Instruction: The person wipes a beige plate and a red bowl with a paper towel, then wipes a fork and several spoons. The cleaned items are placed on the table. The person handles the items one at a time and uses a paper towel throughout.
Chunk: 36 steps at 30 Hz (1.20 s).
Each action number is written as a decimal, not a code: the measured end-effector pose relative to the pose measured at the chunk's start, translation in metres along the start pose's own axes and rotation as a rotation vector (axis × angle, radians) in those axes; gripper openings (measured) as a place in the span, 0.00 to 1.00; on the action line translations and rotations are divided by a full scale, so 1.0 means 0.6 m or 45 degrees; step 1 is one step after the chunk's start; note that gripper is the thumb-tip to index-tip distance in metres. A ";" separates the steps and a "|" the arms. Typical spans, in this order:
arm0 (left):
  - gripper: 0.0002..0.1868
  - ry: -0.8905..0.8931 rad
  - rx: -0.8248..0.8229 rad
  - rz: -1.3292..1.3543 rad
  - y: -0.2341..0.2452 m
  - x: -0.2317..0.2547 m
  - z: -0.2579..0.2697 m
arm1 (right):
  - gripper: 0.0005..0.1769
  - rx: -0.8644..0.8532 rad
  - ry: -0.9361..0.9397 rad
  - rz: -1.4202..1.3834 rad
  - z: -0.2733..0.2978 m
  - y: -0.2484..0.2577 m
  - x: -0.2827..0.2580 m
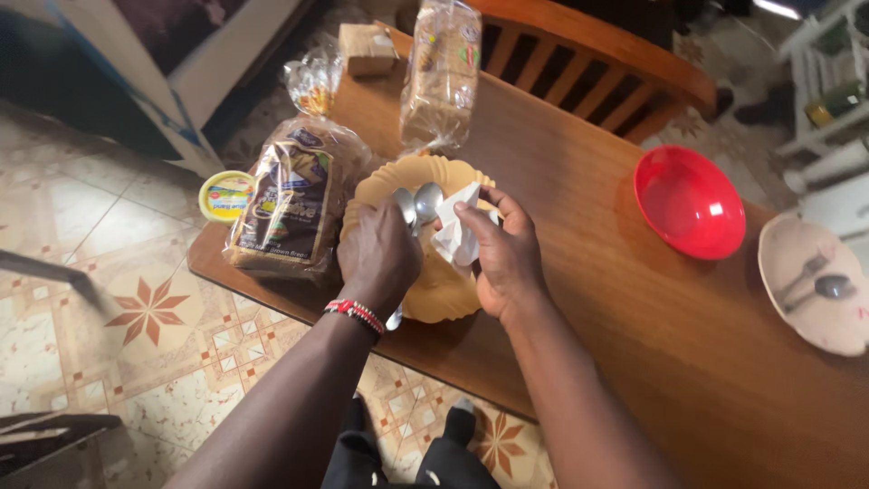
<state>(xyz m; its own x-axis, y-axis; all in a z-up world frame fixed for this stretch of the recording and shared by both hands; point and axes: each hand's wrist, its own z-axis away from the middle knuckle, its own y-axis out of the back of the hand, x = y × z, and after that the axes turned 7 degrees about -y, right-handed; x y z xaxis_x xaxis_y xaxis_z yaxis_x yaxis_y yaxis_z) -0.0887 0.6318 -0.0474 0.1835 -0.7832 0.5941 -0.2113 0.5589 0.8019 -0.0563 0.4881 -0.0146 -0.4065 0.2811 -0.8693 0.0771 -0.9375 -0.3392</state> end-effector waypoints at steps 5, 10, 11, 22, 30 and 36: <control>0.12 -0.101 -0.108 0.056 -0.012 -0.015 -0.021 | 0.23 0.059 0.038 -0.028 0.001 -0.010 -0.001; 0.13 -0.211 0.011 -0.034 -0.020 -0.015 -0.034 | 0.23 0.121 -0.002 -0.007 0.008 -0.012 -0.014; 0.12 -0.225 -0.007 -0.084 -0.020 -0.017 -0.036 | 0.24 0.136 -0.029 -0.014 0.008 -0.014 -0.015; 0.09 -0.359 -0.090 -0.005 -0.002 -0.019 -0.059 | 0.24 0.223 -0.014 0.010 -0.014 -0.022 0.000; 0.16 -0.394 0.111 0.249 0.001 -0.037 -0.068 | 0.23 0.236 -0.029 -0.013 -0.019 -0.030 0.009; 0.17 -0.337 0.064 0.356 0.007 -0.051 -0.072 | 0.23 0.250 -0.043 0.006 -0.022 -0.042 0.006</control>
<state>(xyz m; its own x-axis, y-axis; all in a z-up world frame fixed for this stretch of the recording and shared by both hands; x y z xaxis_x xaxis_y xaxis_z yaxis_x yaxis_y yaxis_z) -0.0534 0.6698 -0.0597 -0.1407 -0.6493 0.7474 -0.2659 0.7520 0.6032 -0.0476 0.5154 -0.0141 -0.4368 0.2728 -0.8572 -0.0984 -0.9617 -0.2559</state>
